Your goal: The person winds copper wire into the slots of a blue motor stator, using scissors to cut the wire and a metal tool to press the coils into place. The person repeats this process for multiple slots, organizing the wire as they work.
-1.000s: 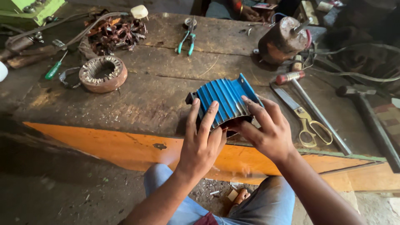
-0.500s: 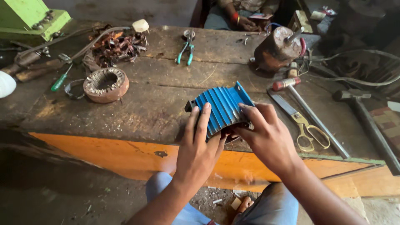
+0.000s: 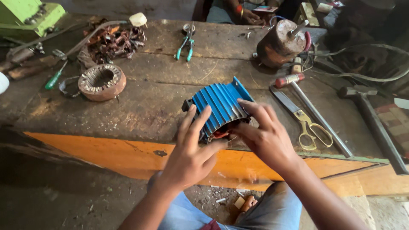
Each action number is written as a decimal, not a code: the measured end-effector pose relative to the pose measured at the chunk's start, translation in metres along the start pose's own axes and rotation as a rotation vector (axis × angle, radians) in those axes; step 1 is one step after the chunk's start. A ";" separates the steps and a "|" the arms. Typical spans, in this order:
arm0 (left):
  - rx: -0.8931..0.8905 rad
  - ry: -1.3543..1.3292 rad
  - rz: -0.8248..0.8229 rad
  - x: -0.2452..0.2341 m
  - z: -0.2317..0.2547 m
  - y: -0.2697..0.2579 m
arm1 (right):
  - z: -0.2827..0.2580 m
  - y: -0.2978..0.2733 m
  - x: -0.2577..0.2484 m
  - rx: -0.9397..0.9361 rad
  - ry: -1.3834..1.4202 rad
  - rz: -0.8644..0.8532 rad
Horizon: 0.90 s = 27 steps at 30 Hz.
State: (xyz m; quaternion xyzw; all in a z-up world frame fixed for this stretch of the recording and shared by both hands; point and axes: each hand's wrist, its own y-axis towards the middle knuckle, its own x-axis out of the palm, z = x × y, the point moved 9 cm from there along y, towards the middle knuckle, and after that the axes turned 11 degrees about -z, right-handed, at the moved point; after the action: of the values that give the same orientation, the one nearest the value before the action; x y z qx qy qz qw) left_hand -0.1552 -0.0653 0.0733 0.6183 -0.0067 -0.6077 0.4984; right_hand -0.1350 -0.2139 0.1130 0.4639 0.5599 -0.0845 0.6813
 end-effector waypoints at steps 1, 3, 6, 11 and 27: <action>0.041 -0.084 -0.063 -0.009 -0.005 -0.007 | -0.005 -0.007 -0.007 -0.025 0.036 0.020; 0.088 -0.225 -0.145 -0.022 -0.016 -0.013 | -0.008 -0.022 -0.019 0.043 0.107 0.114; 0.095 -0.412 -0.206 -0.036 -0.042 -0.017 | -0.009 -0.063 -0.028 0.297 0.224 0.288; -0.051 -0.443 -0.138 -0.025 -0.062 -0.002 | -0.033 -0.092 -0.028 0.394 0.318 0.327; -0.184 -0.456 -0.115 0.035 0.055 -0.037 | -0.004 -0.004 0.009 0.196 0.407 0.048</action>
State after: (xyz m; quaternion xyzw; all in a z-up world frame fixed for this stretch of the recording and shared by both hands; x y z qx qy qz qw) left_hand -0.2099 -0.1016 0.0364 0.4167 -0.0285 -0.7569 0.5026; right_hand -0.1366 -0.2097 0.1031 0.5486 0.6639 -0.0271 0.5075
